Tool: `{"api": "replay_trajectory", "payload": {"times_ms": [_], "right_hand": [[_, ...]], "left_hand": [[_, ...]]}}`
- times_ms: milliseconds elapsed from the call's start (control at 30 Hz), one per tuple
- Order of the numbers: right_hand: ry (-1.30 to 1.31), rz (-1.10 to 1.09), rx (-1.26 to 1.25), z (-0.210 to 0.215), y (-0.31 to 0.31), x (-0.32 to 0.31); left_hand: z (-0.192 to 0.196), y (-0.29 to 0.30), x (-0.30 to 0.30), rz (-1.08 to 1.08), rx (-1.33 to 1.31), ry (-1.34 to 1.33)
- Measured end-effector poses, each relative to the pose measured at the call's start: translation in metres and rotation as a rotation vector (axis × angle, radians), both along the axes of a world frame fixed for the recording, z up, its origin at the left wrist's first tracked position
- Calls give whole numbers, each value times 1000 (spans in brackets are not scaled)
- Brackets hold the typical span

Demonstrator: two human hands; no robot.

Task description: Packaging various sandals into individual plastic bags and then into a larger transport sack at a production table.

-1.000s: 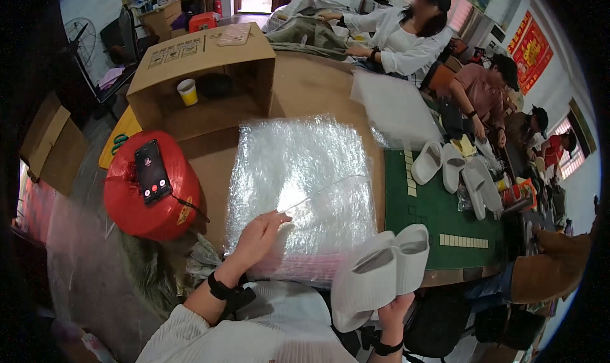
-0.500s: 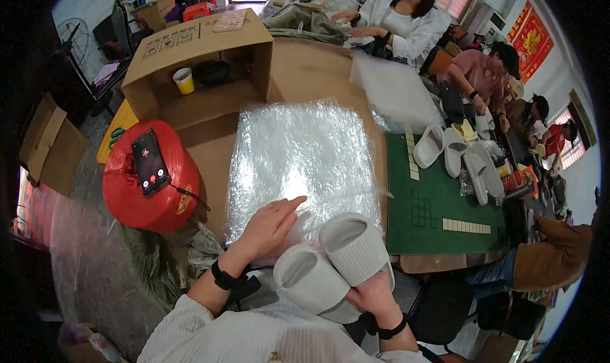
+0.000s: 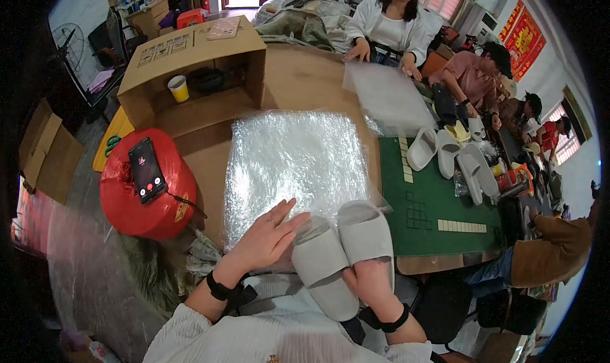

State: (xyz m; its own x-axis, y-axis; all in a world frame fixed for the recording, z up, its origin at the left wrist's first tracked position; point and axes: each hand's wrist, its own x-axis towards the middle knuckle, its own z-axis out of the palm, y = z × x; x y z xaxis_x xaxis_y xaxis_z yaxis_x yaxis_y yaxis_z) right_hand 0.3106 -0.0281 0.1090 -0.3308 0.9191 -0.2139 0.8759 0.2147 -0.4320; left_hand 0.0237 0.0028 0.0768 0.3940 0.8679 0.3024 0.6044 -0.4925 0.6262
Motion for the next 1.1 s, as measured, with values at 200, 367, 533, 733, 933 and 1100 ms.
{"api": "replay_trajectory", "payload": {"times_ms": [200,367,533,733,933,1100], "right_hand": [[103,-45,67,-2,12,-17],[65,187,367,-31,21,-22],[180,102,271,-28,59,-58],[172,55,547,-41,114,-109],[410,54,853,-46,127,-130],[236,248,799,-65,82,-86]], "left_hand": [[2,-7,9,-173,94,67],[4,-20,22,-291,114,59],[9,-29,25,-409,74,-82],[29,-21,5,-437,-8,-83],[20,-20,-33,-188,57,-125],[-11,-31,-41,199,25,-126]]}}
